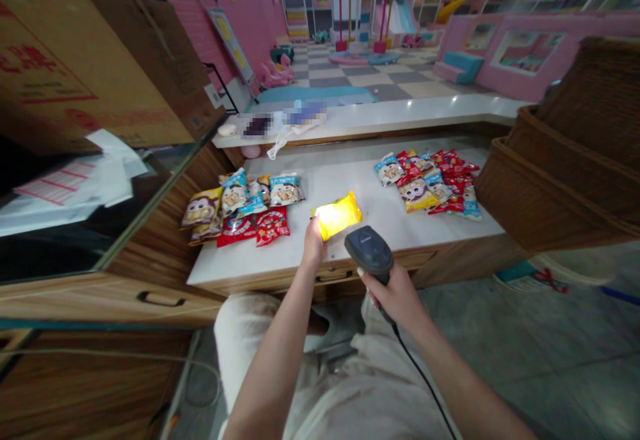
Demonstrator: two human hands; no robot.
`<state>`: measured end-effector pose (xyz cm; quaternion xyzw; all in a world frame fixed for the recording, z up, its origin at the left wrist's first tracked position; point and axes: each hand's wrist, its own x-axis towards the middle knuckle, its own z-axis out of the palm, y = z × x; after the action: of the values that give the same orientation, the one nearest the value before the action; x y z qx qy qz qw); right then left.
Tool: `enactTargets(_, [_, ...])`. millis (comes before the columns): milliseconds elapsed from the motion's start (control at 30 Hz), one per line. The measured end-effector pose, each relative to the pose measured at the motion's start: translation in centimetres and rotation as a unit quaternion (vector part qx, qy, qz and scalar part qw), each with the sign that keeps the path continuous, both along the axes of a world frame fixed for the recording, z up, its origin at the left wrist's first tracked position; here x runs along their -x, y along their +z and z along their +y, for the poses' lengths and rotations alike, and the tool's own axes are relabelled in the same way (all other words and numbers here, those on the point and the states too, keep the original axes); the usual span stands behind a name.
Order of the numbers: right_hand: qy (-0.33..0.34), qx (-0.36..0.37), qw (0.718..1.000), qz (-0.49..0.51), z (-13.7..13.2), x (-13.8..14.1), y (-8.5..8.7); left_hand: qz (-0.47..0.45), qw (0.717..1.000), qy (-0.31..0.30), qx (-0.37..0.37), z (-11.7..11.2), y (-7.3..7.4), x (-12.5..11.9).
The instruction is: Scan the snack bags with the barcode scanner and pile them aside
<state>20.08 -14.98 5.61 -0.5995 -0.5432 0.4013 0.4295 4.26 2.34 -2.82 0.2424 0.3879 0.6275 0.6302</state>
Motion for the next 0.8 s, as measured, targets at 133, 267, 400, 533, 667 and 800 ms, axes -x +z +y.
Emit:
enactTargets(133, [-0.001, 0.011, 1.000, -0.005, -0.2, -0.1, -0.1, 0.014, 1.000, 0.012, 0.020, 0.1, -0.1, 0.2])
enactTargets(267, [-0.013, 0.016, 1.000, 0.009, -0.3, -0.4, -0.7, 0.029, 0.999, 0.029, 0.023, -0.3, -0.3, 0.3])
enactTargets(400, [-0.018, 0.012, 1.000, 0.000, -0.5, -1.0, -1.3, 0.051, 0.997, 0.052, -0.011, -0.3, 0.3, 0.4])
enactTargets(533, [-0.026, 0.013, 0.999, -0.022, -0.7, -1.9, -1.8, 0.175, 0.972, 0.103, -0.120, 1.5, 3.1, 2.8])
enactTargets(667, [-0.039, 0.011, 0.999, -0.029, -0.8, -2.4, -2.3, 0.447, 0.849, 0.156, -0.234, 4.8, 6.6, 7.7])
enactTargets(800, [-0.037, 0.017, 0.999, -0.016, -0.7, -2.6, -2.6, 0.685, 0.695, 0.093, -0.198, 6.8, 7.5, 11.6])
